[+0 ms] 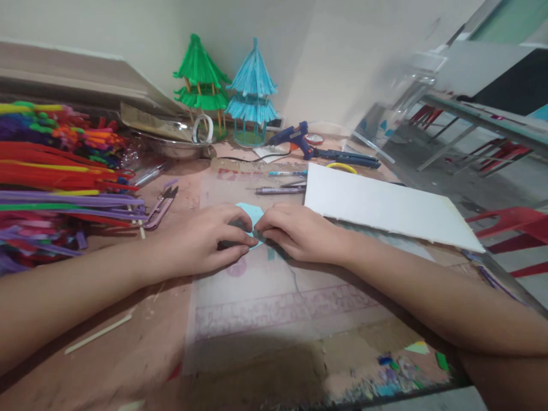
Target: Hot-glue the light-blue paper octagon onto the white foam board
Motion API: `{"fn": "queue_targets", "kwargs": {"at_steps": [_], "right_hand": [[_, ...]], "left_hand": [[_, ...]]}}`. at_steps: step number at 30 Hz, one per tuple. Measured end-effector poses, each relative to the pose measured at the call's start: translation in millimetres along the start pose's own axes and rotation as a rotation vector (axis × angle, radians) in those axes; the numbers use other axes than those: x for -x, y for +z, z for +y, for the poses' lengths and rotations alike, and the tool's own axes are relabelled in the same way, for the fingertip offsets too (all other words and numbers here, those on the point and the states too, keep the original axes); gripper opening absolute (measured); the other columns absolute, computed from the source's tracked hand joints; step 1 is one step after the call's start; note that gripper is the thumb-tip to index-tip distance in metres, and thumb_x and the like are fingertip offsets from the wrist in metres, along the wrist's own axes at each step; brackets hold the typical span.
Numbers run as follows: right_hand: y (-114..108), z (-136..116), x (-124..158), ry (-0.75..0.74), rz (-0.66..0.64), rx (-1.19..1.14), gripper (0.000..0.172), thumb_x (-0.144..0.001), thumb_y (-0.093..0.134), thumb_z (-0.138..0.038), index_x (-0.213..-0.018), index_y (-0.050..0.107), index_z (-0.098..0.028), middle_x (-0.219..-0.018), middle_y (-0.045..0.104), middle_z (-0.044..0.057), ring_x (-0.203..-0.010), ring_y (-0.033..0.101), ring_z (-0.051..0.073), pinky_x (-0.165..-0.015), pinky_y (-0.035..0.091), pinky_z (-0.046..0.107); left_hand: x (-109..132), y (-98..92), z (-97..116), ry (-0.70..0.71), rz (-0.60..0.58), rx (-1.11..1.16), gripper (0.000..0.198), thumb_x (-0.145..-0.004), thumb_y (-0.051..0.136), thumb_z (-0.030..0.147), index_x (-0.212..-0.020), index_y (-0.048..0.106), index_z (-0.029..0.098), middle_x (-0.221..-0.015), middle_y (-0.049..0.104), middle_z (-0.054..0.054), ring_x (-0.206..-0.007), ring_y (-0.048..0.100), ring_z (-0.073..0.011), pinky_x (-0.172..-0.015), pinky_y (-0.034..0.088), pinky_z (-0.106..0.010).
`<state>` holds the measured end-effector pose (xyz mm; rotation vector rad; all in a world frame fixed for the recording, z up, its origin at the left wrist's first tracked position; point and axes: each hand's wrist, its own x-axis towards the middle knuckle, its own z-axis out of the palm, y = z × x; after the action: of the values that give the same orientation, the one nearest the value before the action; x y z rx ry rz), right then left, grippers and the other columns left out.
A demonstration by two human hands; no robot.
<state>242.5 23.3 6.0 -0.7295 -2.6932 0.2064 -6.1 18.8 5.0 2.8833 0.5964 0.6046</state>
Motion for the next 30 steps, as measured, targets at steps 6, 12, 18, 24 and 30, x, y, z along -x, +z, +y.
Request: {"fn": "queue_targets", "kwargs": {"at_steps": [6, 12, 18, 24, 30], "right_hand": [[1, 4, 0, 0.027, 0.017, 0.029, 0.021, -0.099, 0.042, -0.016, -0.101, 0.063, -0.016, -0.093, 0.07, 0.012, -0.087, 0.059, 0.023, -0.077, 0.045, 0.034], [1, 4, 1, 0.024, 0.004, 0.011, 0.02, -0.099, 0.043, -0.017, -0.101, 0.063, -0.017, -0.093, 0.07, 0.011, -0.087, 0.06, 0.023, -0.076, 0.046, 0.034], [-1, 7, -1, 0.114, 0.203, -0.104, 0.017, -0.097, 0.047, -0.02, -0.1, 0.063, -0.017, -0.094, 0.072, 0.009, -0.084, 0.062, 0.021, -0.075, 0.047, 0.033], [-1, 2, 1, 0.161, 0.208, -0.213, 0.013, -0.096, 0.05, -0.022, -0.099, 0.063, -0.018, -0.089, 0.071, 0.005, -0.078, 0.062, 0.018, -0.069, 0.045, 0.028], [3, -4, 2, 0.062, 0.071, -0.158, 0.015, -0.097, 0.049, -0.018, -0.101, 0.064, -0.018, -0.094, 0.073, 0.008, -0.085, 0.065, 0.02, -0.076, 0.047, 0.03]], "left_hand": [[1, -0.5, 0, -0.018, -0.01, -0.006, 0.027, -0.1, 0.052, 0.028, -0.107, 0.078, 0.025, -0.108, 0.071, -0.007, -0.097, 0.067, -0.0193, -0.089, 0.055, -0.033], [0, -0.4, 1, -0.022, -0.014, 0.008, 0.026, -0.099, 0.054, 0.027, -0.107, 0.078, 0.026, -0.109, 0.071, -0.007, -0.097, 0.067, -0.0191, -0.09, 0.054, -0.033], [1, -0.9, 1, -0.002, 0.003, 0.025, 0.027, -0.1, 0.052, 0.027, -0.105, 0.078, 0.023, -0.107, 0.072, -0.008, -0.097, 0.068, -0.0186, -0.089, 0.054, -0.032], [1, -1.5, 1, -0.013, -0.004, 0.073, 0.021, -0.097, 0.053, 0.026, -0.093, 0.073, 0.02, -0.102, 0.071, -0.006, -0.092, 0.068, -0.0178, -0.083, 0.054, -0.031], [0, -0.6, 2, 0.001, 0.008, 0.072, 0.021, -0.097, 0.053, 0.025, -0.091, 0.072, 0.02, -0.102, 0.071, -0.007, -0.092, 0.068, -0.0184, -0.081, 0.053, -0.031]]}}
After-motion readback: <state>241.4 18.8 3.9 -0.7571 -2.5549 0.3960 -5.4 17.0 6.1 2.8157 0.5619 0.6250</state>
